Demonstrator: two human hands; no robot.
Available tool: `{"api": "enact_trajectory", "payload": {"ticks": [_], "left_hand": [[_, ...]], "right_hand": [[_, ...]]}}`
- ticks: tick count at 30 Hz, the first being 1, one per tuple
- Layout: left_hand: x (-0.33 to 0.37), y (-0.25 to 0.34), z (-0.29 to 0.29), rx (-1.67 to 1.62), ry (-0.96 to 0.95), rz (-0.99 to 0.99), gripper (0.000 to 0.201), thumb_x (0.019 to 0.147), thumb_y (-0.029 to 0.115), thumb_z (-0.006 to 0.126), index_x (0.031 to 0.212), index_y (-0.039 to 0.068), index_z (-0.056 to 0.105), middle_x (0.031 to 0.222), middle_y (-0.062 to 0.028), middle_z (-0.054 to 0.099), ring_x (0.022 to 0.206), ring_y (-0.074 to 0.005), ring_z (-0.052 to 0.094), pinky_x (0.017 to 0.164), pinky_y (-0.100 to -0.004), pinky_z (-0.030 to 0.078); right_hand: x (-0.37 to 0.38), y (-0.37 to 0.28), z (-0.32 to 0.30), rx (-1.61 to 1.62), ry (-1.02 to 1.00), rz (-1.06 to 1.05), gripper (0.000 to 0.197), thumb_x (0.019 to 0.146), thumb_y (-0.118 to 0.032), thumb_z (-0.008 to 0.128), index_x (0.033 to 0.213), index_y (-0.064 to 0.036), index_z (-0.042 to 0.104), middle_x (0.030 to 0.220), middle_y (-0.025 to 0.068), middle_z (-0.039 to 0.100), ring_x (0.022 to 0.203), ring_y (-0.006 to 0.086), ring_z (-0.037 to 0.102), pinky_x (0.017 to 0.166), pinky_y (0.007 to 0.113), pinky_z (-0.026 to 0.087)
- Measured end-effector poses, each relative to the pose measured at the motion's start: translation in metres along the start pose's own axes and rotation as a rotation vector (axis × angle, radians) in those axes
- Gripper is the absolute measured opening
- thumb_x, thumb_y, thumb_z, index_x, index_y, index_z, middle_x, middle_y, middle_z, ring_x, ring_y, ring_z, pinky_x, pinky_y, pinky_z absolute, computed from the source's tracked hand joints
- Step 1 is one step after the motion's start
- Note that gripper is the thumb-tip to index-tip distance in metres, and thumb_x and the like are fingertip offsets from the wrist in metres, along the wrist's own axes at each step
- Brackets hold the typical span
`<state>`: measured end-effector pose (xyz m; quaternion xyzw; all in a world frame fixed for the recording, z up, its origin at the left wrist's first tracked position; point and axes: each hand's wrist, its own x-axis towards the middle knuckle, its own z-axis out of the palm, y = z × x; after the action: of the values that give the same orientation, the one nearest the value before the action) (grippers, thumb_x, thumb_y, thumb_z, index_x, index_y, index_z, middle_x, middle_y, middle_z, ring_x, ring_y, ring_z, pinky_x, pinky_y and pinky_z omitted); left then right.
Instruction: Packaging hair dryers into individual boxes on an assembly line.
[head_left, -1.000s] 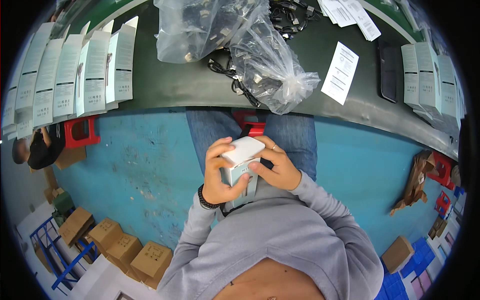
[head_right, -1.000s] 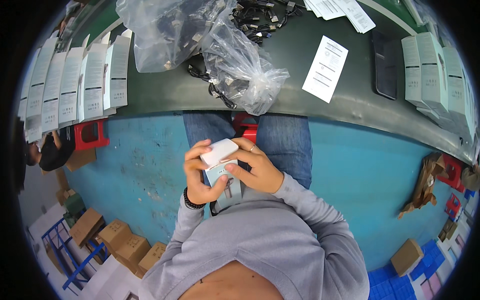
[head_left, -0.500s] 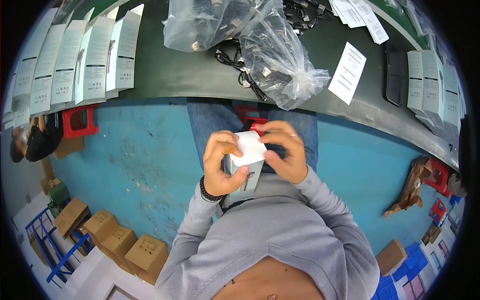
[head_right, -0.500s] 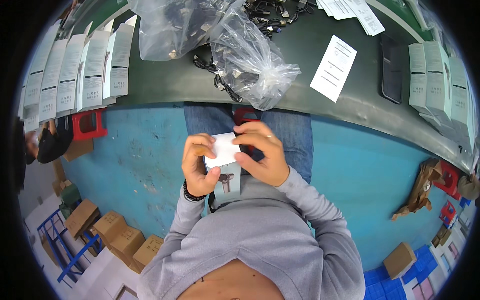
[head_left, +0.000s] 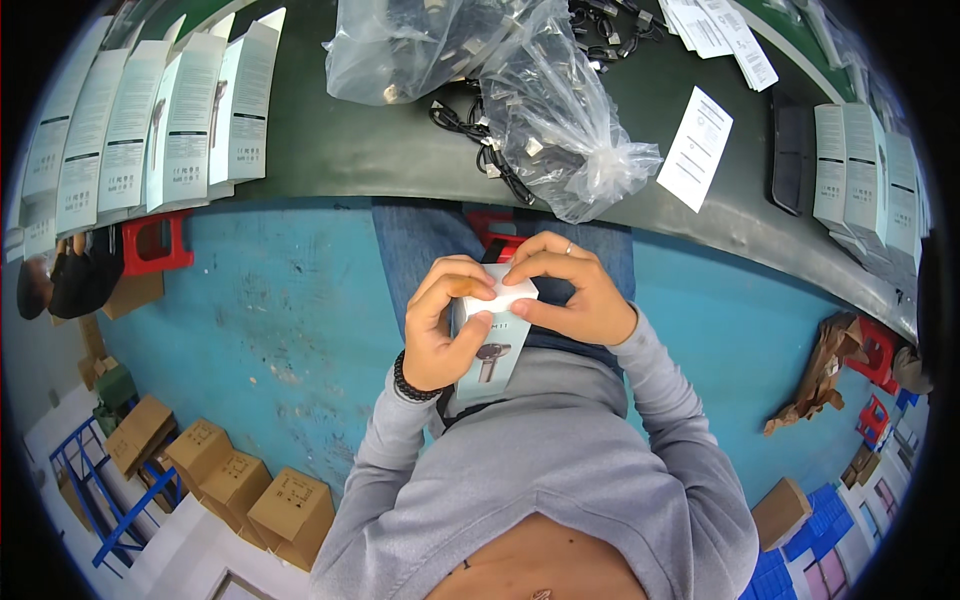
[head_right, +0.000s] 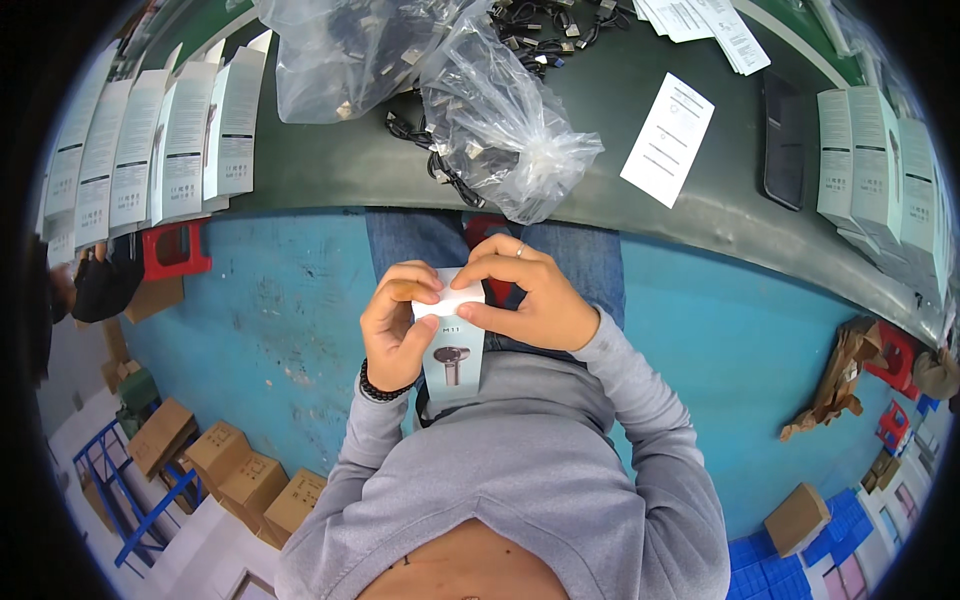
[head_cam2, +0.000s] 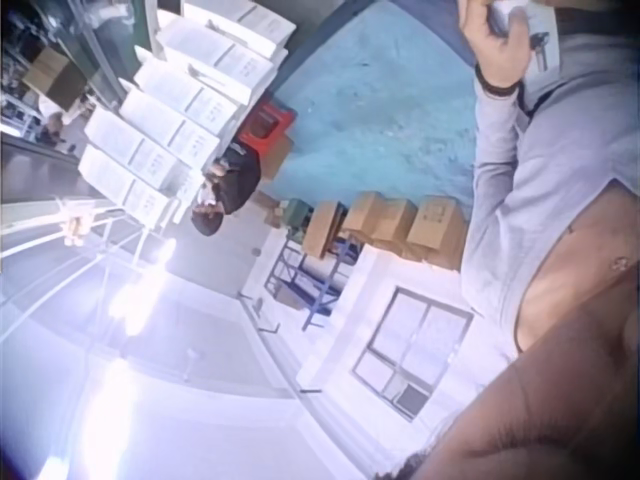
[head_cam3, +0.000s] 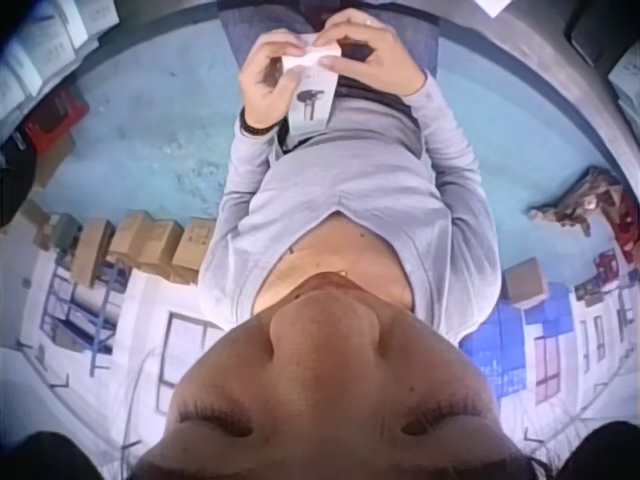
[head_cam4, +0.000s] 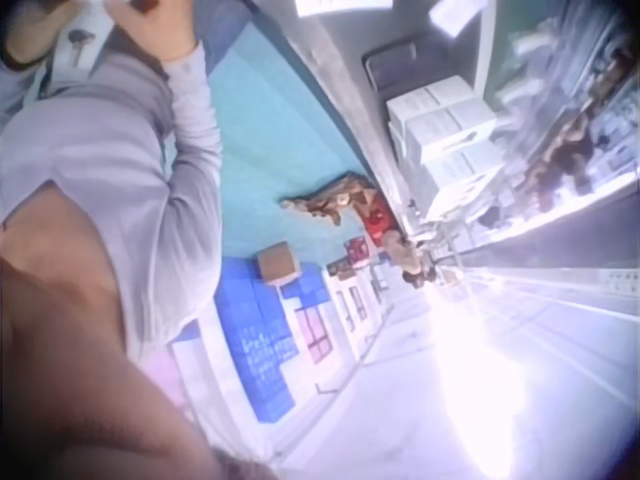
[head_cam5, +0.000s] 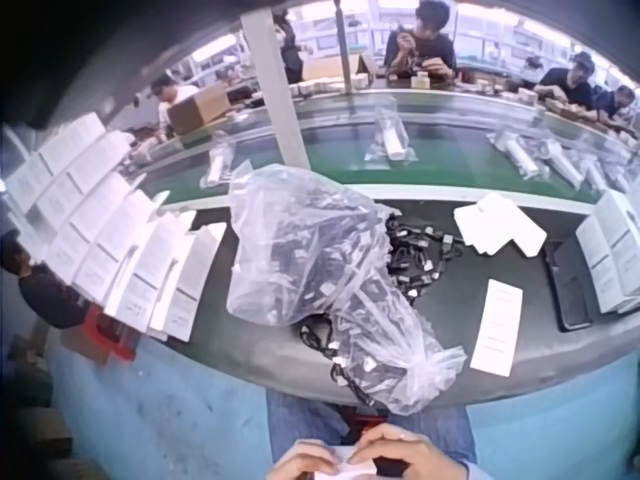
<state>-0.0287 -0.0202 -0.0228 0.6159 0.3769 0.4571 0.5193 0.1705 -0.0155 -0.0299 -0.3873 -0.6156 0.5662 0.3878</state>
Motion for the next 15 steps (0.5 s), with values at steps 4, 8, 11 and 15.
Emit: {"api": "enact_trajectory", "payload": {"ticks": [4,8,11,15], "left_hand": [[0.002,0.000,0.000,-0.025,-0.002,-0.046,0.017,0.071,-0.004,0.055,0.088,-0.002,0.057,0.095,-0.0123,0.055,0.089,-0.0224,0.054,0.082,-0.0318,0.042],[0.003,0.001,-0.002,-0.096,-0.010,-0.184,0.017,0.074,-0.005,0.053,0.090,-0.002,0.057,0.096,-0.0115,0.053,0.089,-0.0198,0.053,0.081,-0.0292,0.042],[0.004,-0.001,-0.006,-0.056,-0.066,-0.146,0.016,0.076,-0.005,0.052,0.090,-0.002,0.057,0.096,-0.0112,0.053,0.089,-0.0194,0.053,0.082,-0.0291,0.042],[0.004,-0.008,-0.008,-0.089,-0.068,-0.168,0.012,0.077,-0.004,0.053,0.088,-0.002,0.056,0.096,-0.0114,0.053,0.090,-0.0201,0.053,0.082,-0.0303,0.042]], "right_hand": [[0.000,-0.001,0.002,0.012,0.029,0.002,0.022,0.075,-0.008,0.071,0.096,-0.0023,0.066,0.098,0.0106,0.058,0.095,0.0212,0.056,0.084,0.032,0.044],[-0.002,-0.001,0.007,-0.033,0.075,0.007,0.021,0.077,-0.006,0.069,0.098,-0.0015,0.068,0.099,0.0119,0.060,0.092,0.0210,0.058,0.082,0.031,0.046],[-0.004,0.001,0.011,-0.055,0.108,-0.017,0.021,0.078,-0.006,0.067,0.099,-0.0013,0.068,0.099,0.0128,0.060,0.090,0.0214,0.060,0.079,0.030,0.048],[-0.008,0.009,0.013,-0.159,0.124,-0.053,0.021,0.080,-0.005,0.064,0.100,-0.0022,0.068,0.099,0.0137,0.061,0.089,0.0237,0.062,0.075,0.031,0.050]]}}
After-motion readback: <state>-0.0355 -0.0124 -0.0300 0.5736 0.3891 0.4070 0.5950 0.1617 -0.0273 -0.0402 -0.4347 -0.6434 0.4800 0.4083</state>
